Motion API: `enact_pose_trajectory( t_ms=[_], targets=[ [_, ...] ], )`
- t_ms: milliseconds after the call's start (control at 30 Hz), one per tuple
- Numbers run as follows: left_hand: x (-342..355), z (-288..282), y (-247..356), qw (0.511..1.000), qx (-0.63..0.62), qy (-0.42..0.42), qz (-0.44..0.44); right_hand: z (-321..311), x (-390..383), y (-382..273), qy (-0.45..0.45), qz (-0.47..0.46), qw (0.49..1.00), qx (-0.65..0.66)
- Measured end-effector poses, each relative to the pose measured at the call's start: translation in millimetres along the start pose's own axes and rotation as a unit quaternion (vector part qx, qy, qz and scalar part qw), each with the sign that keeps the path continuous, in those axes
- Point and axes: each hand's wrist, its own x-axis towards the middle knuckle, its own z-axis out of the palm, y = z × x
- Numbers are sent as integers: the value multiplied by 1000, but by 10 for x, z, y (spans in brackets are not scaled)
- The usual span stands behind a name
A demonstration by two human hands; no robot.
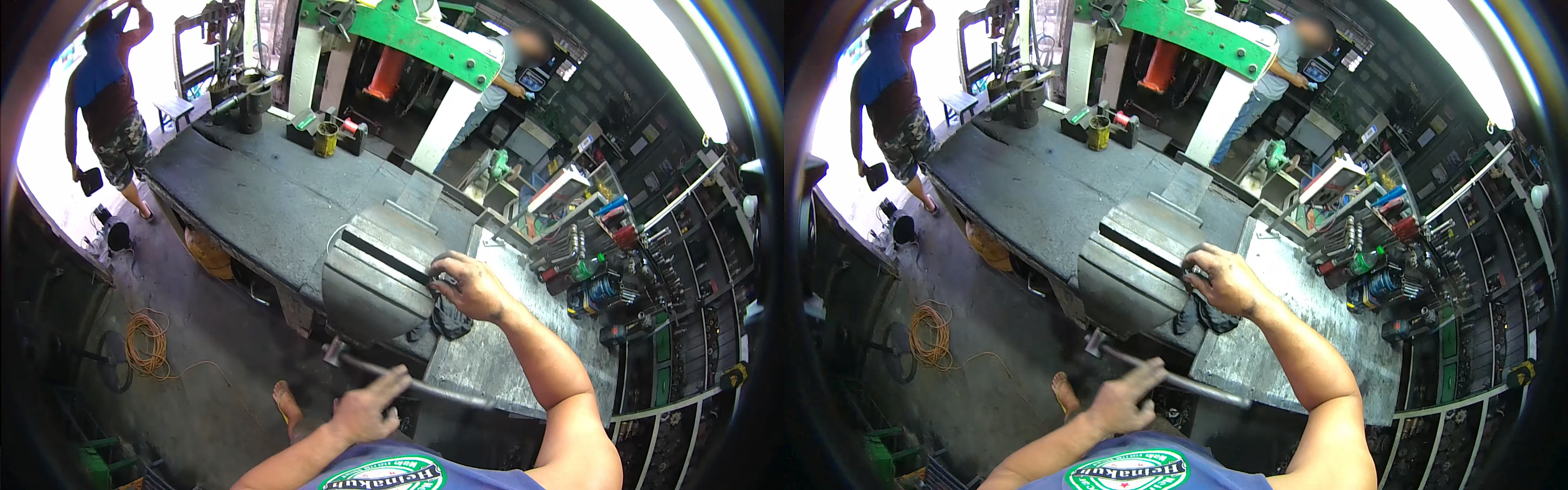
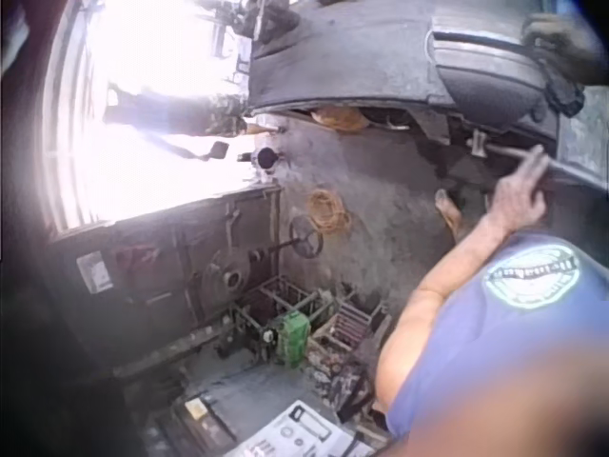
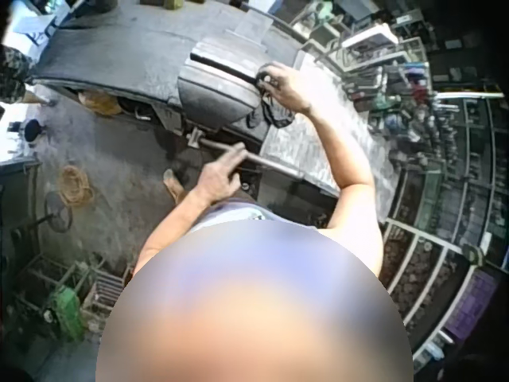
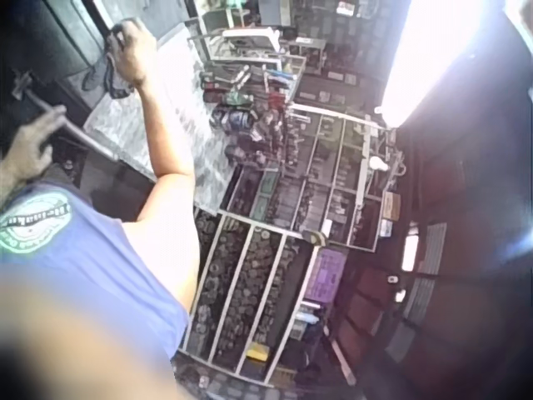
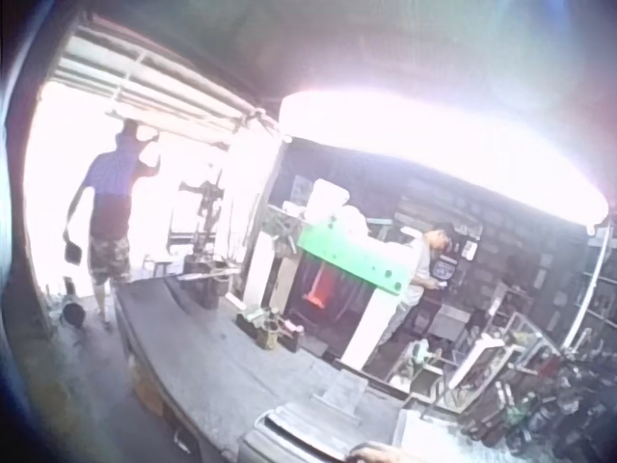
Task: The person sits on the floor and uses a rotary tool to grind a small metal part. They then move to a bench vise, secure the part, and use a file to smooth its edges. The person returns to the floor to continue grinding the part with the rotary tool.
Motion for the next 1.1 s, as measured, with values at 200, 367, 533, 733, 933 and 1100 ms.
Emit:
enact_pose_trajectory(
  t_ms=[200, 367, 533, 733, 933, 1100],
  targets=[
    [174, -692, -910, 915, -129, 207, -323, -16, -3, 11, 9, -31, 999, -19],
    [148, -324, -277, 965, -100, 243, -4, 13, -9, -4, 18, -16, 1000, -2],
    [77, 19, -620, 937, 90, -139, -308, -20, -4, -3, 8, -16, 1000, -19],
    [129, -634, -777, 887, -228, 388, -99, 28, -44, 22, 29, -16, 999, -18],
    [14, 223, -464, 985, 92, -72, -128, 22, -30, 37, 21, -10, 1000, -18],
    [233, -725, -1262, 868, -289, 347, -207, 15, -50, 42, 23, -18, 999, -13]
  ],
)
